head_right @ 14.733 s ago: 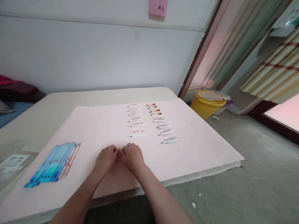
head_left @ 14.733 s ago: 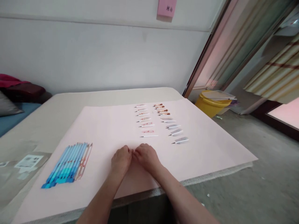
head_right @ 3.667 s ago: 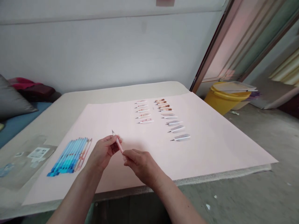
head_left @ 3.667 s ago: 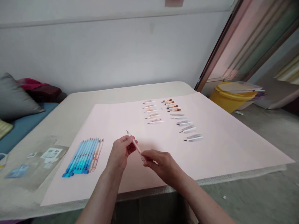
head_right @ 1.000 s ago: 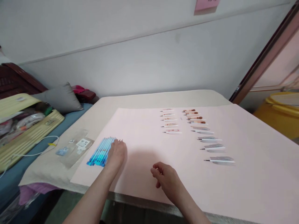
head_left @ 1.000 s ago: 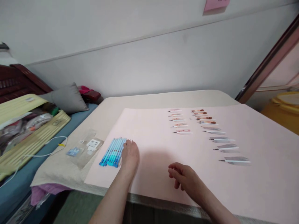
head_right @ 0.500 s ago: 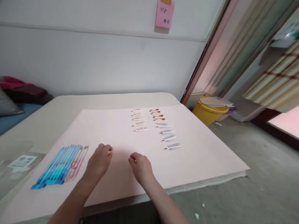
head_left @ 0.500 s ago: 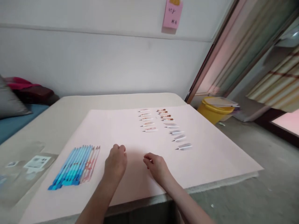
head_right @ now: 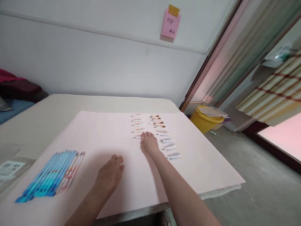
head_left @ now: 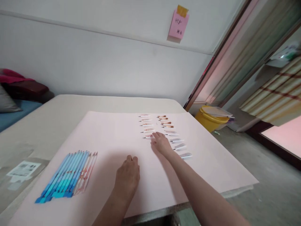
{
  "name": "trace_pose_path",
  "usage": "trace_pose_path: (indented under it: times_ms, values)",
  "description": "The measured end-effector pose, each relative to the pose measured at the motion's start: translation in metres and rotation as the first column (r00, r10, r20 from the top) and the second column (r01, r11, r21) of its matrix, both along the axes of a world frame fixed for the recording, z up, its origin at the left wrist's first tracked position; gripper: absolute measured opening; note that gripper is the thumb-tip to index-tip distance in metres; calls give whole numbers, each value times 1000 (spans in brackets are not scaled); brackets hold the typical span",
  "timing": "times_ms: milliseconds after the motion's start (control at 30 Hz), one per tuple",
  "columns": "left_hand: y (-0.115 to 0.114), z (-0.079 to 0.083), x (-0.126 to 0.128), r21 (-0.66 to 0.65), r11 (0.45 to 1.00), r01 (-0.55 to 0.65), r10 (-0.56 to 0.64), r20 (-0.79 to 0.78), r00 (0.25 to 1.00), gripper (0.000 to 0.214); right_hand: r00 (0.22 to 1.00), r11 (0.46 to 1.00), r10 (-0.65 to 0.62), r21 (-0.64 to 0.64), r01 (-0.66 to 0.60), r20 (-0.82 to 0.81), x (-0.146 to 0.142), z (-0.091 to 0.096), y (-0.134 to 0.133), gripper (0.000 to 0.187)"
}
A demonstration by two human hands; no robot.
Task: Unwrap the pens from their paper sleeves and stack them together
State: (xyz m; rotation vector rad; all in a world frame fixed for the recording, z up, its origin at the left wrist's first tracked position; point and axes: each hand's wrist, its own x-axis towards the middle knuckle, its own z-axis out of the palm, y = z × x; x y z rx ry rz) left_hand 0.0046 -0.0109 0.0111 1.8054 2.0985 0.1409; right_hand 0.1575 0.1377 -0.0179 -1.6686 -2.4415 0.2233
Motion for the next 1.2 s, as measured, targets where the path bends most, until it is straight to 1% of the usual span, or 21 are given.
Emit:
trace_pose_path:
  times_ms: [100,233,333,400,467,567,700,800,867,933,1067,1133,1200]
  values:
    - [3,-2,1,-9,1000,8,-8,-13,1000,24,999,1000,8,-26,-7,52,1,-5,14,37]
    - [5,-2,5,-32,999,16,-16,-17,1000,25,996,999,-40,1,40,83,1,-13,17,41]
    - [6,-2,8,-35,999,25,-26,-20,999,25,992,996,-84,22,82,92,0,-17,16,33]
    - [7,-2,9,-35,999,26,-27,-31,999,24,992,996,-89,32,87,93,0,-19,15,30]
    - [7,-4,9,-36,999,20,-22,-44,999,24,993,997,-76,42,72,90,0,-19,15,32]
    - [8,-6,9,-41,999,22,-24,-54,998,23,996,999,-21,33,18,90,0,-18,18,34]
    - [10,-7,9,-56,998,33,-36,-51,998,24,994,999,45,-10,-44,101,0,-19,24,29]
    - [11,-6,9,-81,996,33,-37,-45,998,24,993,998,67,-18,-66,99,0,-21,22,26]
    - [11,-6,8,-90,995,45,-50,-49,998,24,993,997,79,-15,-77,93,0,-21,13,25]
    - [10,-7,7,-97,993,67,-72,-54,996,24,993,997,84,-10,-83,87,1,-20,-2,25]
    - [6,-10,2,-100,985,142,-149,-59,987,24,995,998,67,-4,-67,80,2,-21,-49,20]
    - [5,-12,-1,-109,981,159,-167,-67,984,24,996,999,50,-2,-51,70,2,-21,-75,19]
    - [3,-13,-4,-109,981,163,-171,-69,983,23,999,999,35,-8,-34,28,1,-20,-96,20]
